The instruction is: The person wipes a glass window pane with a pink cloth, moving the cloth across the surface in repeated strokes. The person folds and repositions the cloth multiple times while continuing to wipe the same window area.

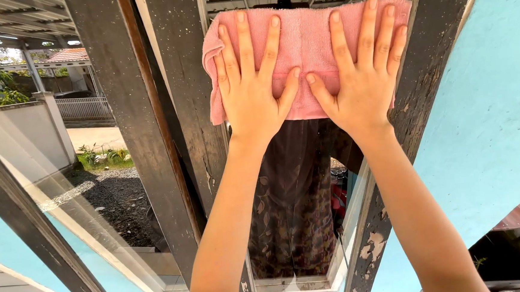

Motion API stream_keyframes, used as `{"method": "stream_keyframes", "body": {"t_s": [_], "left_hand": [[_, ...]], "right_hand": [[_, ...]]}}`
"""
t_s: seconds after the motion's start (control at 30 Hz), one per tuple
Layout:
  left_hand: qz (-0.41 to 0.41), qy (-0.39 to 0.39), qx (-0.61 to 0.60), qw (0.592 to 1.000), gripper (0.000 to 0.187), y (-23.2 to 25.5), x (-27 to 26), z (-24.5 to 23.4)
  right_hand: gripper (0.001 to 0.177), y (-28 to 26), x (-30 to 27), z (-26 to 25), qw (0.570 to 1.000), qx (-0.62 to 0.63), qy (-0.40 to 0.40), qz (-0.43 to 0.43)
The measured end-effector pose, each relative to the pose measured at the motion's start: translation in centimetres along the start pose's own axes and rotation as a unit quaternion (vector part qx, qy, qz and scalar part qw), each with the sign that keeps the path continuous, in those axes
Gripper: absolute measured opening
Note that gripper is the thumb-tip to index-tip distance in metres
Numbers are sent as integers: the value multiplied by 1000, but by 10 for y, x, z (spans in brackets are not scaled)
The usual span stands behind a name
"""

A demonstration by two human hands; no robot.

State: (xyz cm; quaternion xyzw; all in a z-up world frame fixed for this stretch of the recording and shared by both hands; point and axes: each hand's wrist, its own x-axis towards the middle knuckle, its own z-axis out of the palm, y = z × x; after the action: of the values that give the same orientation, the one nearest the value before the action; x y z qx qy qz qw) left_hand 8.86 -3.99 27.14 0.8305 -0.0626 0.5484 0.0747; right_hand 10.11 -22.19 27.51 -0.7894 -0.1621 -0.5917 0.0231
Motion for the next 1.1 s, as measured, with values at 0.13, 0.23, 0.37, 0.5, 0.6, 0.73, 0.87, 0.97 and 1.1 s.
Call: {"method": "stream_keyframes", "body": {"t_s": [0.13,0.23,0.37,0.5,0.6,0.73,0.87,0.97,1.1], "left_hand": [[3,13,2,1000,68,1,-6,3],[-1,1,18,1000,69,0,-11,3],[1,12,22,1000,73,0,-22,9],[4,6,39,999,75,0,-31,11],[-1,-3,56,998,75,1,-39,12],[-15,-20,55,998,76,2,-52,13],[-15,-19,57,998,76,2,-69,19],[-13,-49,72,996,77,2,-81,18],[-14,-42,28,999,77,-1,-113,33]], "right_hand": [[84,-4,-8,-1,1000,-4,-21,20],[86,-6,-15,1,999,-9,-27,25],[88,-9,-23,0,999,-11,-33,25],[88,-10,-31,2,999,-11,-39,28],[89,-12,-38,3,999,-14,-37,32],[87,-17,-49,1,998,-7,-46,42],[84,-21,-67,4,998,-5,-47,47],[82,-25,-84,7,997,-2,-61,54],[85,-30,-111,15,997,3,-59,59]]}}
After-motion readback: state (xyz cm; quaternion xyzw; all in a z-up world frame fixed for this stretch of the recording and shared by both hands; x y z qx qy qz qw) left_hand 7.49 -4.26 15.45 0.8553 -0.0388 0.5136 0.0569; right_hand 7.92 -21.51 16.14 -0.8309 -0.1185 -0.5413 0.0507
